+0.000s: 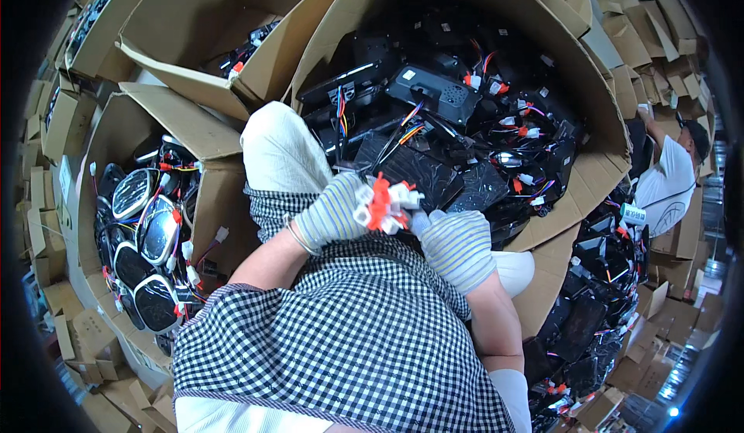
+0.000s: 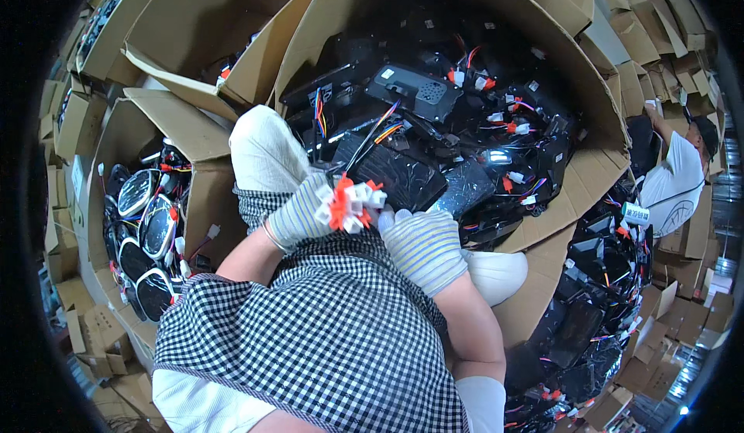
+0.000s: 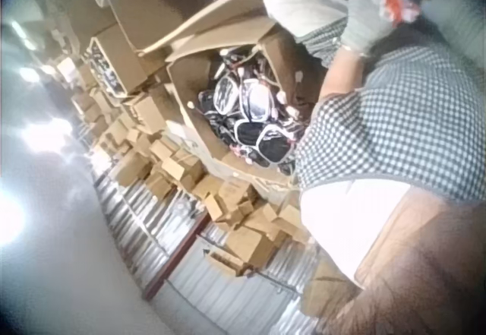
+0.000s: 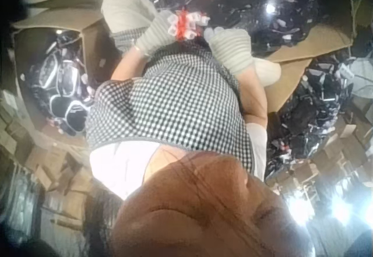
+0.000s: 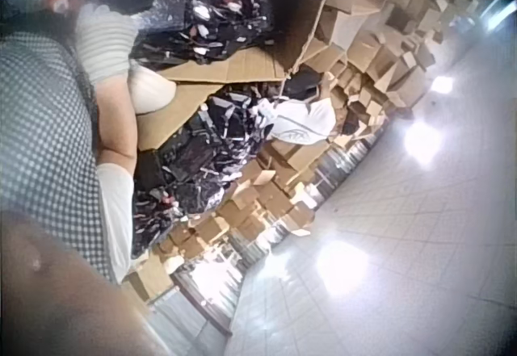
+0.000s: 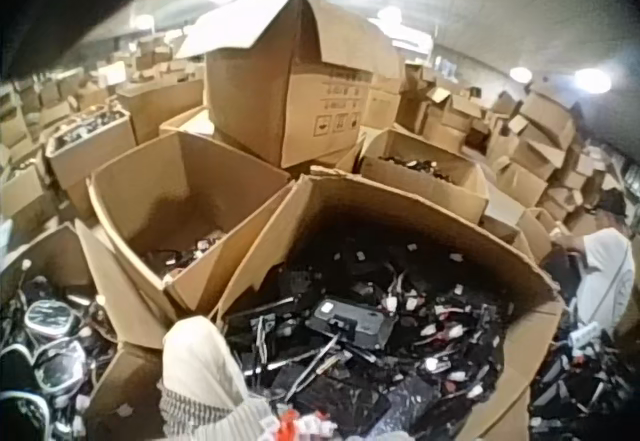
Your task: The person connects the wire harness connectors on electronic display units by hand and transfers the units into a cardboard box.
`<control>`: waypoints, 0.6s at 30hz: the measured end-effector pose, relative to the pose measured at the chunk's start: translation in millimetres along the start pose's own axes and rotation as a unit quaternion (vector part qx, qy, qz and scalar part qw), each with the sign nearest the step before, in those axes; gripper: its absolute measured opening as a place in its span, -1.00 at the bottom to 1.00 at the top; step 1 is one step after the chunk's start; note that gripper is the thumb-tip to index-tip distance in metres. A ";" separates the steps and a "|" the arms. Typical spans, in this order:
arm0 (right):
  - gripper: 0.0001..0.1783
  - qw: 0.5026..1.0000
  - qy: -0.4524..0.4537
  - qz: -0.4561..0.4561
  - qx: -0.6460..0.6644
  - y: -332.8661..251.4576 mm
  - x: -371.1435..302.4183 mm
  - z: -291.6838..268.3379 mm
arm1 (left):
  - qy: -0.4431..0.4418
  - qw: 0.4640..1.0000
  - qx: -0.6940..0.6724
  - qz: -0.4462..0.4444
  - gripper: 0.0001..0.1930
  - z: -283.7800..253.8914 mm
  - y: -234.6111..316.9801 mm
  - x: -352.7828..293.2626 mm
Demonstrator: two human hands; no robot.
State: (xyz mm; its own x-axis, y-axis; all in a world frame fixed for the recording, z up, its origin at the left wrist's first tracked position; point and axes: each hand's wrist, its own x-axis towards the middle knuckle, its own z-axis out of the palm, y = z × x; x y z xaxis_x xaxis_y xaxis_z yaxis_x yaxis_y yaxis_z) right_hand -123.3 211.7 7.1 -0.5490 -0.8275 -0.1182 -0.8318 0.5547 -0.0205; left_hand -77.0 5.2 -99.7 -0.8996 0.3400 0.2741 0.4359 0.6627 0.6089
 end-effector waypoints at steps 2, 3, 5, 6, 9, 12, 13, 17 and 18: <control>-0.83 1.000 0.022 0.005 0.002 -1.7 2.9 9.0 | -0.051 0.989 -0.123 -0.070 -0.60 -10.4 -4.7 -2.5; -0.83 1.000 0.018 -0.002 0.000 -1.0 7.4 7.9 | -0.028 0.978 -0.192 -0.071 -0.61 -2.1 -15.3 -8.1; -0.82 0.992 0.002 -0.025 0.121 3.7 16.3 4.7 | -0.037 0.954 -0.272 -0.118 -0.63 -31.4 2.0 6.1; -0.89 0.962 0.032 -0.095 0.255 19.8 18.4 14.9 | -0.054 0.955 -0.278 -0.086 -0.63 -37.0 5.3 8.4; -0.81 0.929 0.185 -0.008 0.320 52.8 58.5 17.2 | -0.040 0.968 -0.244 -0.041 -0.63 -22.4 1.9 -2.3; -0.47 0.952 0.251 0.165 0.052 70.3 112.0 19.6 | -0.088 0.936 -0.317 -0.123 -0.67 2.7 -7.7 -18.8; -0.51 0.955 0.231 0.184 0.031 72.4 126.4 24.7 | 0.015 0.971 -0.237 -0.026 -0.78 -12.6 8.5 -11.8; -0.70 0.965 0.130 0.227 0.026 86.5 150.1 37.5 | -0.011 0.974 -0.223 0.048 -0.74 -16.7 8.3 -12.1; -0.72 0.945 0.214 0.221 0.112 89.0 145.3 44.2 | -0.094 0.963 -0.251 -0.006 -0.71 -14.1 3.3 -18.8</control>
State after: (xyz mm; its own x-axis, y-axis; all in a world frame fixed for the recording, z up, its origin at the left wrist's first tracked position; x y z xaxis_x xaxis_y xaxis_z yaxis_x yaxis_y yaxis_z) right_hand -273.4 144.7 -55.8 -0.8612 -0.4443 0.2469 -0.5021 0.8191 -0.2773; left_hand -59.0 -8.3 -92.3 -0.8634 0.4805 0.1539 0.3157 0.2766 0.9077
